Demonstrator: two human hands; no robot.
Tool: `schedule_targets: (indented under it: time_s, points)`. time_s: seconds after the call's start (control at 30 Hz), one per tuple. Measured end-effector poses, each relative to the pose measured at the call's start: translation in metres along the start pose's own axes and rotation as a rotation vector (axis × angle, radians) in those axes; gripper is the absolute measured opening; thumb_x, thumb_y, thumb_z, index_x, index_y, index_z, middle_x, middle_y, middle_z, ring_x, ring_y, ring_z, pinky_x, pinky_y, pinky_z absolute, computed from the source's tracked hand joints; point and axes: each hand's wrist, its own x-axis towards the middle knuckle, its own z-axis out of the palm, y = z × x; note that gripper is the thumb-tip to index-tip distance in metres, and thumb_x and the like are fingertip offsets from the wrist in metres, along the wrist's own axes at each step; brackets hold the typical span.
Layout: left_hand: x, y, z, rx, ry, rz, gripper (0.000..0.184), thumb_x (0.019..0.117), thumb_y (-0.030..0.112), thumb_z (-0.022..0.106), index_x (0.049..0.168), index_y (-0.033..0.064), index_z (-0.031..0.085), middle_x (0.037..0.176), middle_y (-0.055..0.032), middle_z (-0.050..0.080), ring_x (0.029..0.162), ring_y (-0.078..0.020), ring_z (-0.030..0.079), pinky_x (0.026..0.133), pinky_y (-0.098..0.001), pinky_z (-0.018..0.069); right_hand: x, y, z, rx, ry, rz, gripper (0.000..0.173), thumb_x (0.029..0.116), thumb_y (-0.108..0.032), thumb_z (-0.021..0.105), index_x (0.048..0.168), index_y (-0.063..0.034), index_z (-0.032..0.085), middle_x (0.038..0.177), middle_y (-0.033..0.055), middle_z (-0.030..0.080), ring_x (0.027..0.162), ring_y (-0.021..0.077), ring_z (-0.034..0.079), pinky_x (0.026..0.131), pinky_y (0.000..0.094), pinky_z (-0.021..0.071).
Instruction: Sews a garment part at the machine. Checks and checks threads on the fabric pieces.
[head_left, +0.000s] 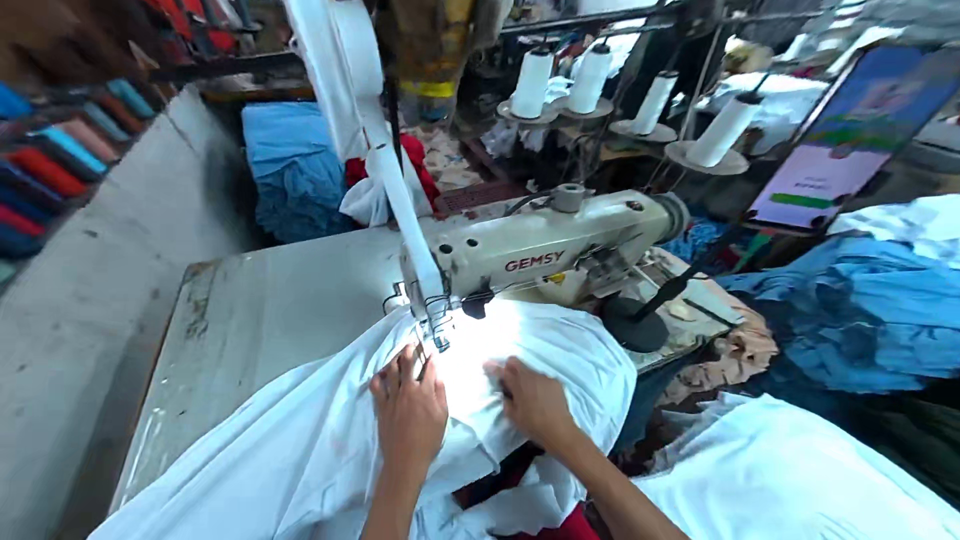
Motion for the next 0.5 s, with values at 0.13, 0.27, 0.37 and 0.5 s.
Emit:
schedule_targets:
  time_s: [0.13, 0.27, 0.37, 0.5]
  points:
    - [0.001, 0.003, -0.001, -0.009, -0.058, -0.037, 0.041, 0.1022, 0.037, 0.044, 0.13, 0.0262, 0.071, 0.149, -0.0079, 0.056, 0.136, -0.0354, 0.051, 0.108, -0.0631, 0.0346, 0.034, 0.004, -0.02, -0.046, -0.045, 0.128, 0.043, 0.0938, -0.014, 0.057, 0.137, -0.0123, 0.064, 0.121, 0.0175, 0.066, 0.095, 0.0387, 0.07, 0.072, 0.0588, 0.054]
    - [0.003, 0.001, -0.005, -0.013, -0.099, -0.031, 0.038, 0.1022, 0.036, 0.046, 0.128, 0.0265, 0.072, 0.15, -0.0079, 0.055, 0.137, -0.0355, 0.051, 0.108, -0.0644, 0.0342, 0.021, -0.046, -0.011, 0.172, -0.014, -0.02, 0.046, 0.0942, -0.012, 0.056, 0.139, -0.0134, 0.064, 0.116, 0.0146, 0.069, 0.086, 0.0316, 0.071, 0.07, 0.0531, 0.0572]
    - [0.004, -0.002, -0.011, -0.054, -0.111, 0.008, 0.034, 0.0916, 0.018, 0.062, 0.123, 0.024, 0.075, 0.148, -0.011, 0.056, 0.136, -0.0387, 0.05, 0.105, -0.066, 0.0345, 0.018, -0.074, 0.012, 0.22, -0.062, -0.023, 0.055, 0.0919, -0.015, 0.057, 0.146, -0.0134, 0.057, 0.116, 0.0139, 0.068, 0.086, 0.0305, 0.07, 0.068, 0.05, 0.0559]
    - [0.008, -0.009, -0.01, -0.07, -0.169, 0.019, 0.039, 0.0901, 0.02, 0.062, 0.125, 0.0323, 0.073, 0.153, -0.0061, 0.052, 0.141, -0.0361, 0.044, 0.108, -0.065, 0.0301, 0.03, -0.074, 0.036, 0.006, 0.156, -0.042, 0.051, 0.0827, -0.015, 0.064, 0.134, -0.0133, 0.069, 0.098, 0.0119, 0.071, 0.071, 0.0292, 0.07, 0.052, 0.0456, 0.0517]
